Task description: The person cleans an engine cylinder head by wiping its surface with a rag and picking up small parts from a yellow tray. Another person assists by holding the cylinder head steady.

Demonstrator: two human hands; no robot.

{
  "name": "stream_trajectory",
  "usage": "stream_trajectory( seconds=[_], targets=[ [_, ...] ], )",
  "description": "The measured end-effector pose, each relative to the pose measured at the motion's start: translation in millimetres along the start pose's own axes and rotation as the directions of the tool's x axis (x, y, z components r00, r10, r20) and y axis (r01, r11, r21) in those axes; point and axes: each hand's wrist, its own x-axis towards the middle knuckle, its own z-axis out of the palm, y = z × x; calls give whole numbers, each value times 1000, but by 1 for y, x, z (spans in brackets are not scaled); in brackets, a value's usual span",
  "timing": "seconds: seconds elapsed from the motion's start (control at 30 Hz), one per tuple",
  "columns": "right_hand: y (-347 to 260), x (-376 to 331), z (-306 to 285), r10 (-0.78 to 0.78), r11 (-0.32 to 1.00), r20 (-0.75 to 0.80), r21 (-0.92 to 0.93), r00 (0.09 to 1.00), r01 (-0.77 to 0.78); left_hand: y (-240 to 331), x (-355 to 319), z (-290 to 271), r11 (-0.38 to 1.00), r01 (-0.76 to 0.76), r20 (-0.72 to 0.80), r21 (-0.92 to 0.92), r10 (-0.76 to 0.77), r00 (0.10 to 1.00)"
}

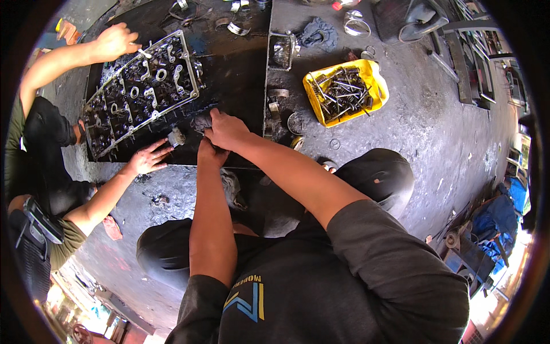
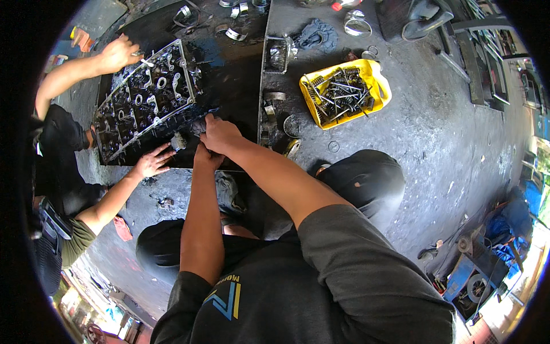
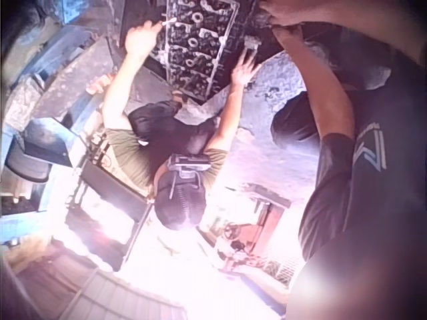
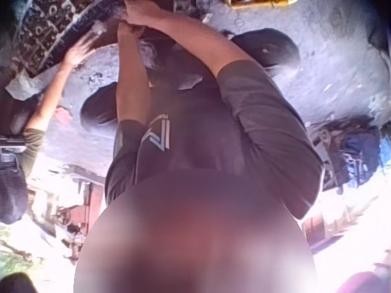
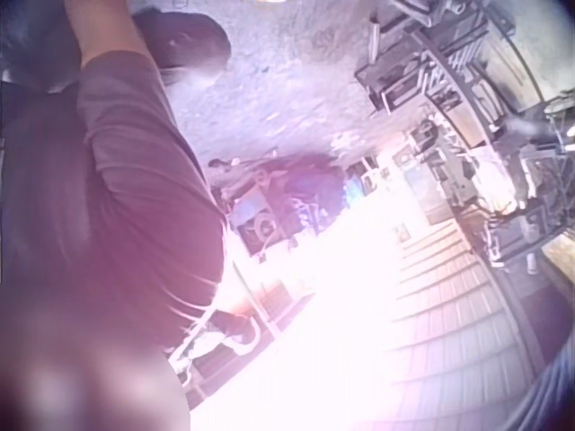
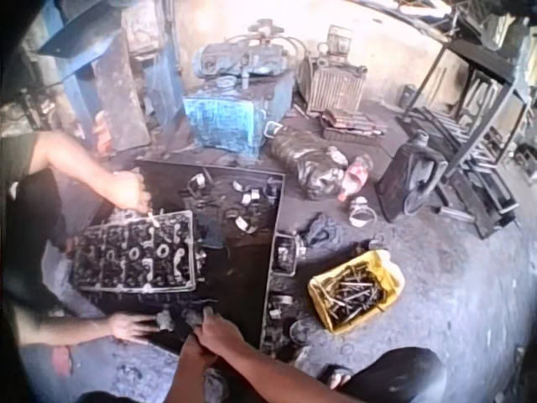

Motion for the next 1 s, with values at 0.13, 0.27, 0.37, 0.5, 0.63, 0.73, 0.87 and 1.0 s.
stream_trajectory(
  seconds=[0.13,0.27,0.37,0.5,0.63,0.73,0.87,1.0],
  targets=[
    [5,-1,2,31,998,-28,-62,999,-33,-5,2,-5,999,-30,-7,33,30,1000],
    [10,-4,4,14,992,67,-128,998,-6,-6,-3,-11,943,-92,-55,321,115,992],
    [6,-8,-8,26,969,147,-245,989,11,-14,3,-22,835,-28,-280,550,215,936],
    [-6,-16,-55,-193,737,344,-568,919,367,-5,20,-48,-797,159,208,582,335,919],
    [-5,-35,-111,-413,518,429,-615,803,595,-13,37,-58,-752,122,283,648,386,878],
    [-11,-42,-130,-475,443,471,-602,743,664,-16,44,-63,-703,165,251,692,448,858],
    [-20,-56,-158,-559,407,435,-598,706,691,-11,45,-76,-535,97,248,839,536,807],
    [-20,-86,-197,-633,356,329,-680,701,641,-4,45,-84,-447,27,214,894,480,851]
  ],
)
